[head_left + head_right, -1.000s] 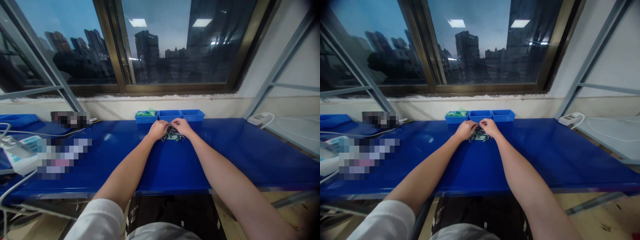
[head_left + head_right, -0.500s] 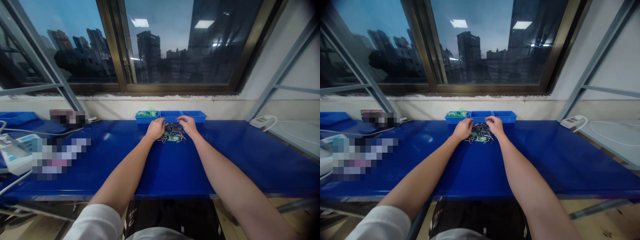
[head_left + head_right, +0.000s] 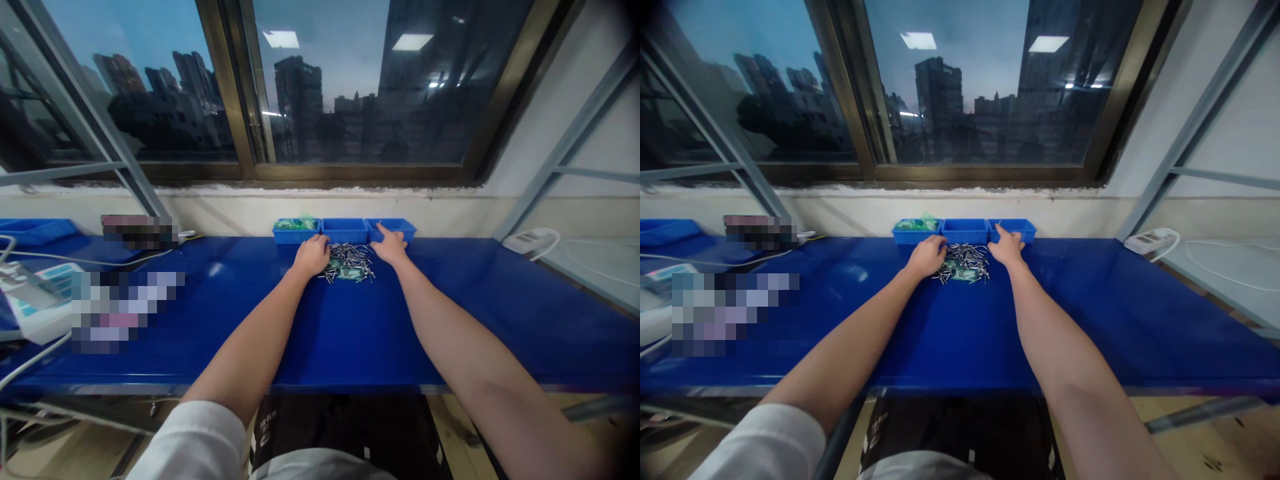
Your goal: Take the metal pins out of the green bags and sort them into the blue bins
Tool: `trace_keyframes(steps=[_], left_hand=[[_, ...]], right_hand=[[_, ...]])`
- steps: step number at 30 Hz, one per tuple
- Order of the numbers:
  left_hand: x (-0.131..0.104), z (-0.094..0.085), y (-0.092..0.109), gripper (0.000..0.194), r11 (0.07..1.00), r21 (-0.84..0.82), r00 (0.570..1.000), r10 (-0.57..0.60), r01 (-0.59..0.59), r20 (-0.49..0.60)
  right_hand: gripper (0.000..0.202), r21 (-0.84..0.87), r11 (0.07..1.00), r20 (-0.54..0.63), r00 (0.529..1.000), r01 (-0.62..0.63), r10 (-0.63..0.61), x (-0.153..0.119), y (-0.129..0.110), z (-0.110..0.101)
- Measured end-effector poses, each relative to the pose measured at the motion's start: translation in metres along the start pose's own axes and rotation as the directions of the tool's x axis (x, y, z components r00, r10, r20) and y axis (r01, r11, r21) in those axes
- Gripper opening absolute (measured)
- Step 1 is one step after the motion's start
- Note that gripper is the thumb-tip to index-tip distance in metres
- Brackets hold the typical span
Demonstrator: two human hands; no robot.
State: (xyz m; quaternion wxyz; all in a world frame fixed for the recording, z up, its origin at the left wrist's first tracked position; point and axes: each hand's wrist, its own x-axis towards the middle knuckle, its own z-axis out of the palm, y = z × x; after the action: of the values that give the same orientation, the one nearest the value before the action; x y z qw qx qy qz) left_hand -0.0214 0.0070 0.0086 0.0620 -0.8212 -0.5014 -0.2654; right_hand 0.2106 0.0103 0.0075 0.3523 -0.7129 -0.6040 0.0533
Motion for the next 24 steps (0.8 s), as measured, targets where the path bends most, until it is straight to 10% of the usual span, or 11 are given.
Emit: trace_keyframes(steps=[14,24], left_hand=[[0.001,0.002,-0.001,0.028,0.999,0.043,0.999,0.028,-0.030,0.046],[-0.001,0.003,-0.003,0.028,0.998,0.041,0.993,0.049,-0.054,0.110]], right_hand=[[0.049,0.023,0.996,-0.142,0.987,0.082,-0.078,0.001,0.006,0.005],[0.027,-0.081,0.978,0.136,0.974,0.193,-0.181,-0.002,0.016,0.021]])
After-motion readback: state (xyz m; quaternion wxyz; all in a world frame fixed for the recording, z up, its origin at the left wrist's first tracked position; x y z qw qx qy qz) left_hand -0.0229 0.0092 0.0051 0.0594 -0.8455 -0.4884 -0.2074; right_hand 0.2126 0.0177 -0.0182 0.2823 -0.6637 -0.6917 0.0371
